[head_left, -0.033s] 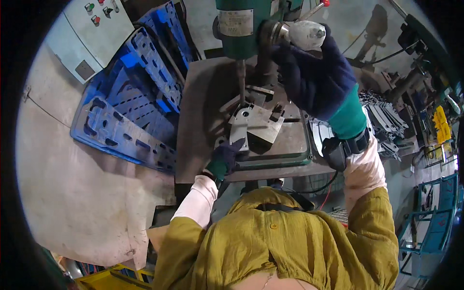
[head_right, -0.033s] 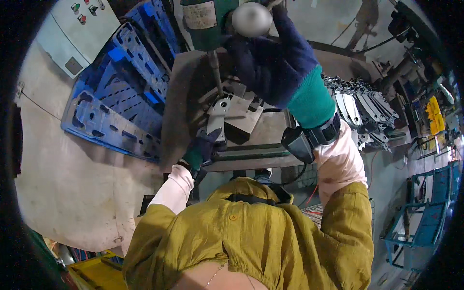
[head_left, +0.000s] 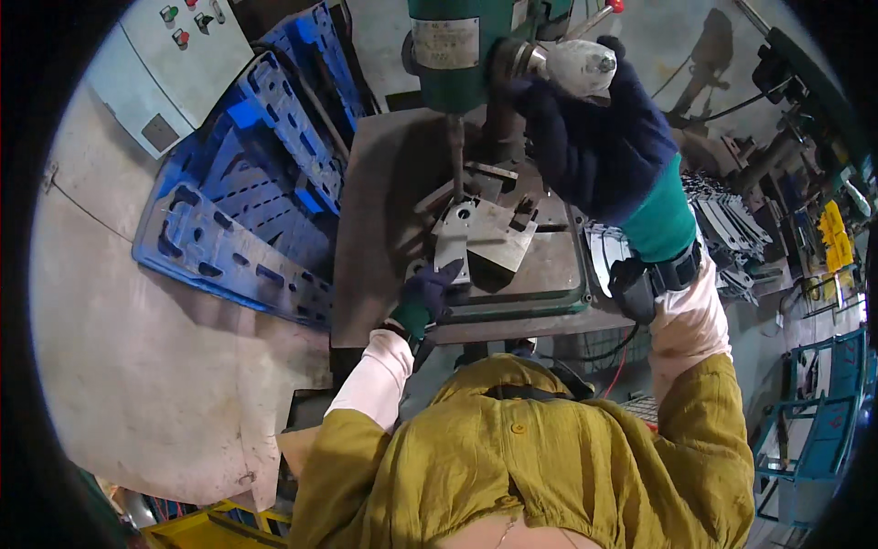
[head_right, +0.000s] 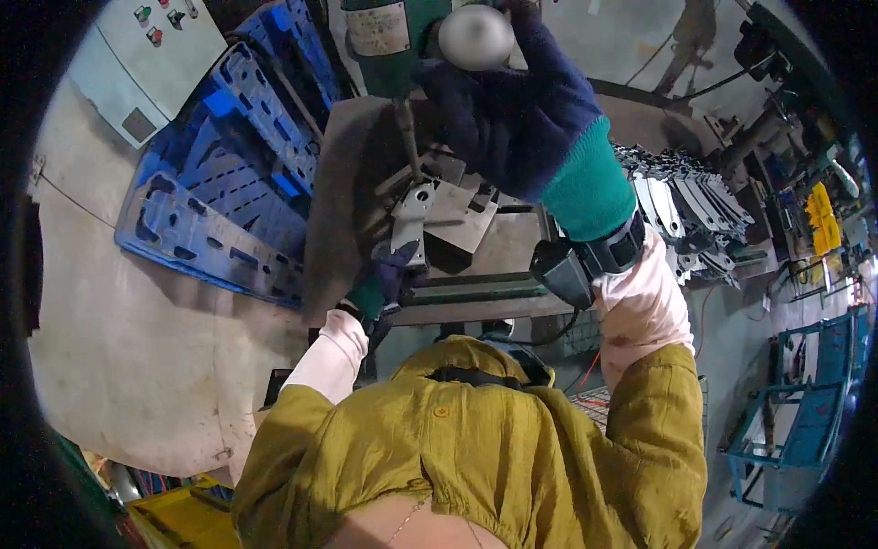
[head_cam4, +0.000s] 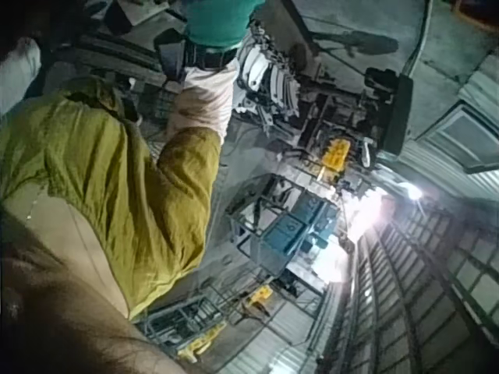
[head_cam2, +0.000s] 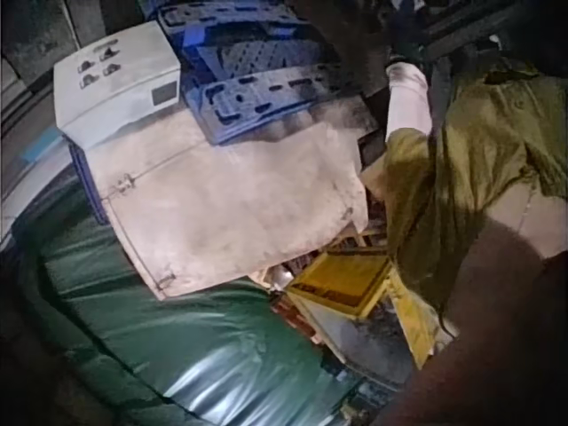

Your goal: Operating a drill press to bore holes into metal fabrication components.

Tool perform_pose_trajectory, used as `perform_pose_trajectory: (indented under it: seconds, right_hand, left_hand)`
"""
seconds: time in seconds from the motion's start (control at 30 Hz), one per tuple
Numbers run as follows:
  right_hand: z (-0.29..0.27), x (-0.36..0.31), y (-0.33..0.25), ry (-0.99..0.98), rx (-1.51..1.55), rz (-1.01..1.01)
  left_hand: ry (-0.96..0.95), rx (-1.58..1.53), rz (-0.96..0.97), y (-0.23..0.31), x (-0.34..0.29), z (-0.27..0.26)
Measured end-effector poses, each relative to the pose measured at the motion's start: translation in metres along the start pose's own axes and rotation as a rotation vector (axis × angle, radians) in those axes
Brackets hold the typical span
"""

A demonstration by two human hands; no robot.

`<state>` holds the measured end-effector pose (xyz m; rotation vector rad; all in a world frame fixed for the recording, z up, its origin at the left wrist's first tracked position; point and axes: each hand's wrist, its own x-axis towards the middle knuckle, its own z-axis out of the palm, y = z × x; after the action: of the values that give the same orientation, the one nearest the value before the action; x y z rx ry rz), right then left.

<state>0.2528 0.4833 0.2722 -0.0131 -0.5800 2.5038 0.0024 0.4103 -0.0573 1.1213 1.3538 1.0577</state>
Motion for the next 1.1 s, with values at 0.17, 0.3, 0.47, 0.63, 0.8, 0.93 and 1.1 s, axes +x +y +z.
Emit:
perform_pose_trajectory:
  seconds: [0.17,0.3,0.47,0.63,0.8,0.93,1.1]
  right_hand:
    - [0.022,0.009,-0.003,-0.017,-0.046,-0.014]
    - [0.023,0.014,-0.006,0.028,0.015,-0.019]
    - [0.018,0.017,-0.009,0.055,0.072,-0.029]
    - [-0.004,0.015,0.001,0.122,0.121,-0.043]
    - [-0.022,0.003,0.048,0.292,-0.244,-0.192]
    - [-0.099,-0.004,0.046,0.306,-1.141,-0.356]
    - [-0.117,0.015,0.061,0.639,-1.052,-0.420]
  left_hand:
    - [0.071,-0.559,-0.395,-0.001,0.030,0.014]
    - [0.071,-0.543,-0.392,0.000,0.038,0.012]
    - [0.055,-0.540,-0.446,0.000,0.038,0.010]
    - [0.098,-0.553,-0.422,0.001,0.041,0.014]
    - [0.078,-0.557,-0.484,-0.020,0.049,0.002]
    - [0.116,-0.543,-0.469,-0.017,0.050,0.009]
    - [0.153,-0.486,-0.538,0.006,0.044,0.018]
